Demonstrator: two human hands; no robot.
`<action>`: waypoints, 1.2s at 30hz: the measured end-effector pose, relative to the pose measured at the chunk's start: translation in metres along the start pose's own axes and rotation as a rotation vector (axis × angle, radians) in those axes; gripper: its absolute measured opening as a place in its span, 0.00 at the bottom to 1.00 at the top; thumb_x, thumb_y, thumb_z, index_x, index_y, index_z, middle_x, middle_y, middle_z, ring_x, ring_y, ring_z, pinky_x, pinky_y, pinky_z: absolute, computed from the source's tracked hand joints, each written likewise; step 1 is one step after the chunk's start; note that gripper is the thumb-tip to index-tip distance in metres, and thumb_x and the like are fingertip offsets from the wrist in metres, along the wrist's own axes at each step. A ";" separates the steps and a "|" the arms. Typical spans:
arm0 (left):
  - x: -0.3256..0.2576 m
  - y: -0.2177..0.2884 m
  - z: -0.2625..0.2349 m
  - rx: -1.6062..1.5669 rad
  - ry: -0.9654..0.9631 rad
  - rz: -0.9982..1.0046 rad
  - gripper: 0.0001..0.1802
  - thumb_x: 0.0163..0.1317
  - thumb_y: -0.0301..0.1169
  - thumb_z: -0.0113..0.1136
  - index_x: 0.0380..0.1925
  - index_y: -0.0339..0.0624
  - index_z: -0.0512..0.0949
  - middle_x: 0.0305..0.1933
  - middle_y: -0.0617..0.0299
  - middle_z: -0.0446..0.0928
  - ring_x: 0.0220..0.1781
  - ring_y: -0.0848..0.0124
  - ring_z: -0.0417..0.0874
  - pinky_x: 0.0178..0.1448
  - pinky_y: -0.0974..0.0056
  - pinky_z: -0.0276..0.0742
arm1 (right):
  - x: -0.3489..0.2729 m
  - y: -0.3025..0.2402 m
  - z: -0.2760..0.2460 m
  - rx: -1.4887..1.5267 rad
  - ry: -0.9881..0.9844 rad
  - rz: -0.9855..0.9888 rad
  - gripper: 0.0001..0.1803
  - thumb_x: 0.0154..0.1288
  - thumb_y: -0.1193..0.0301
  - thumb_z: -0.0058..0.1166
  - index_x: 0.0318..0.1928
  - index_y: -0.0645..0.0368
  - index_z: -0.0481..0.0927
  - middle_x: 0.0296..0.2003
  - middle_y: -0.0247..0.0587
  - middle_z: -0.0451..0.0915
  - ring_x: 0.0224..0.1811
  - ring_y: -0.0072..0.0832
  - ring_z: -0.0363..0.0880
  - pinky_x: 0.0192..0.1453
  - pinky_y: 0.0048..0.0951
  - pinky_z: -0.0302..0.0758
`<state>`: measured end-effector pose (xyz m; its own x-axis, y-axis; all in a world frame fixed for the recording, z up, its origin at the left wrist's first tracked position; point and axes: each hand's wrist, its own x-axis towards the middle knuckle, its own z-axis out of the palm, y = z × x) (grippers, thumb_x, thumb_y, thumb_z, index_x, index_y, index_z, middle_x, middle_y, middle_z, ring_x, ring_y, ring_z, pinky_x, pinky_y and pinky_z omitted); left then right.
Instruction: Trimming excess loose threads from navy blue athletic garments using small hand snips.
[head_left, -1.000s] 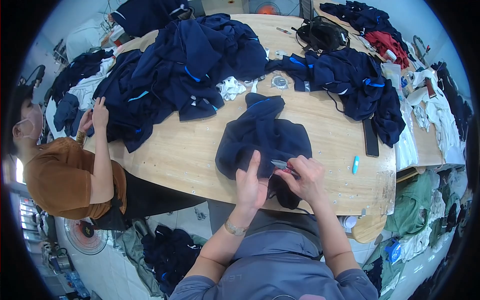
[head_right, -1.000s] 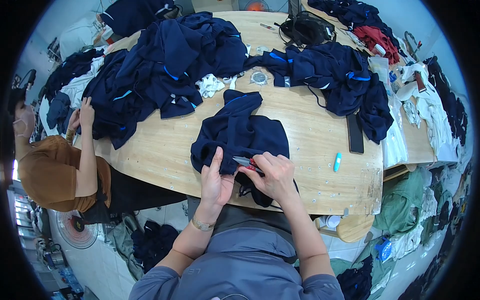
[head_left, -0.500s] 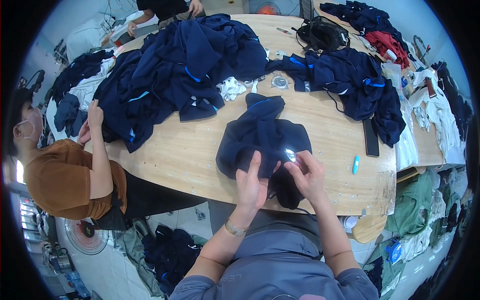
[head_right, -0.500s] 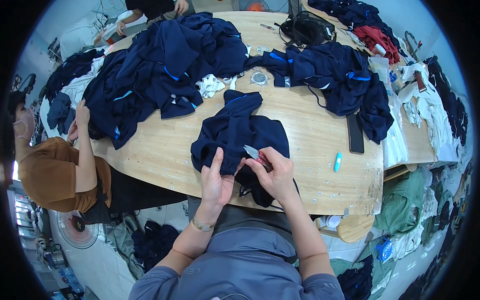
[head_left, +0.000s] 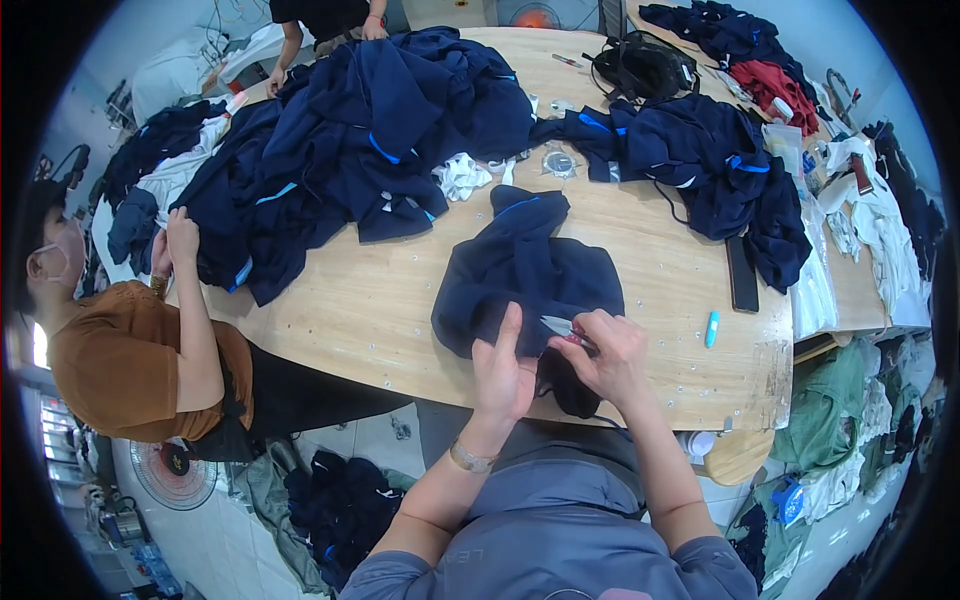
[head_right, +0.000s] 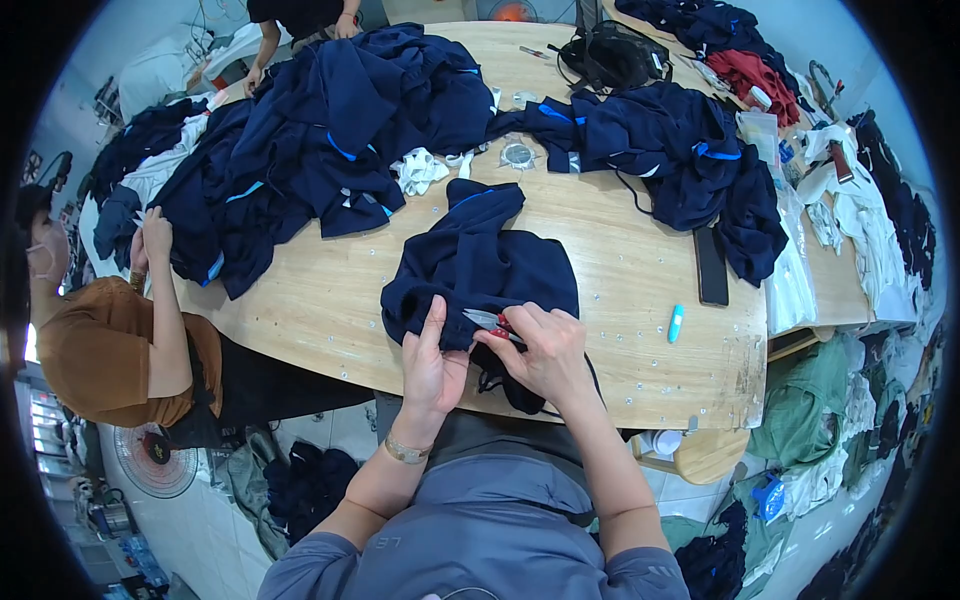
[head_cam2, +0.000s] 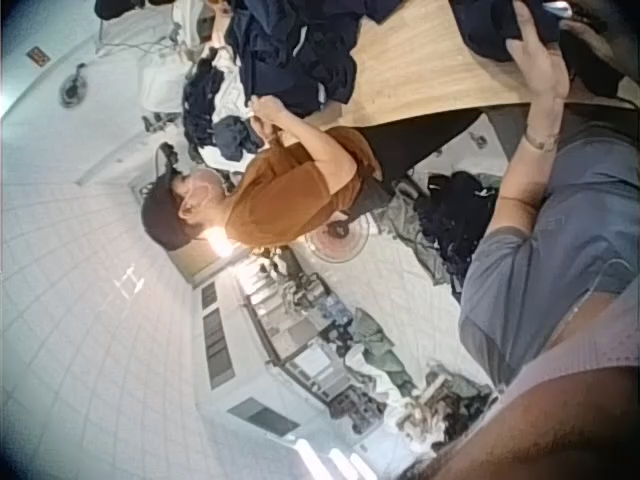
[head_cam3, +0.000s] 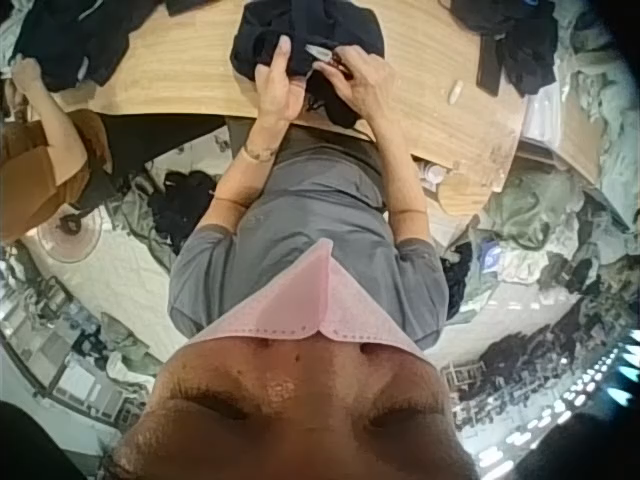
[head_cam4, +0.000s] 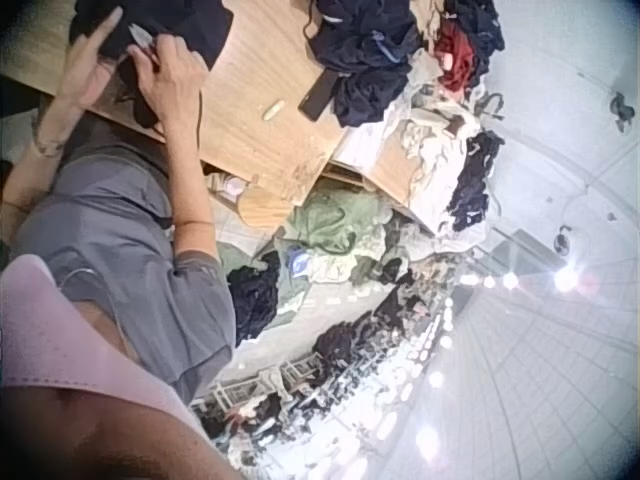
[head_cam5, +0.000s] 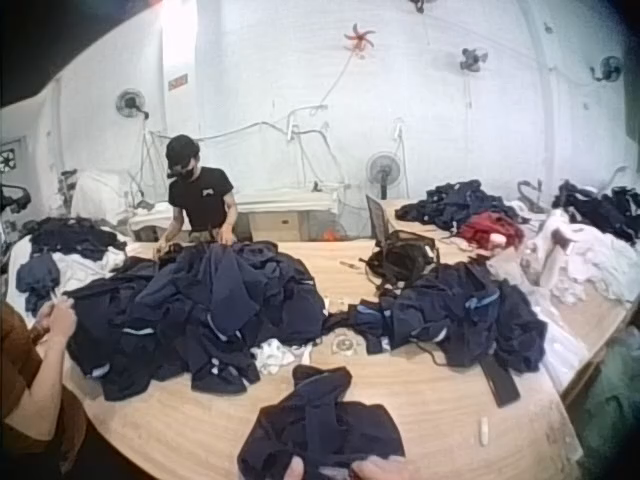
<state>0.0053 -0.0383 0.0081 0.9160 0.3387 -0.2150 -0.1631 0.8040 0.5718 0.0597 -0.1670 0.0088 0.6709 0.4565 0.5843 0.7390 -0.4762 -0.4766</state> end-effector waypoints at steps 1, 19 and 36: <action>-0.001 0.000 0.003 -0.039 0.022 -0.008 0.09 0.67 0.30 0.48 0.36 0.34 0.74 0.38 0.59 0.77 0.40 0.70 0.80 0.44 0.65 0.79 | 0.000 0.001 0.000 0.008 0.003 0.007 0.17 0.47 0.59 0.65 0.23 0.56 0.74 0.18 0.33 0.71 0.16 0.30 0.68 0.21 0.27 0.61; 0.001 -0.001 -0.008 0.075 -0.036 0.062 0.12 0.67 0.35 0.48 0.42 0.38 0.72 0.41 0.59 0.78 0.41 0.71 0.80 0.44 0.63 0.80 | -0.003 0.000 0.000 0.093 0.004 0.063 0.16 0.48 0.61 0.65 0.23 0.58 0.74 0.18 0.36 0.72 0.16 0.32 0.70 0.21 0.29 0.63; -0.002 -0.002 0.001 0.037 0.013 0.081 0.08 0.66 0.30 0.50 0.36 0.35 0.75 0.37 0.60 0.77 0.38 0.72 0.79 0.43 0.66 0.78 | 0.002 -0.001 -0.004 0.006 -0.024 -0.026 0.16 0.48 0.60 0.65 0.23 0.57 0.74 0.17 0.34 0.71 0.16 0.32 0.69 0.21 0.28 0.62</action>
<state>0.0047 -0.0411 0.0085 0.8955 0.4082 -0.1775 -0.2220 0.7552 0.6168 0.0595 -0.1684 0.0130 0.6530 0.4862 0.5808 0.7563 -0.4596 -0.4656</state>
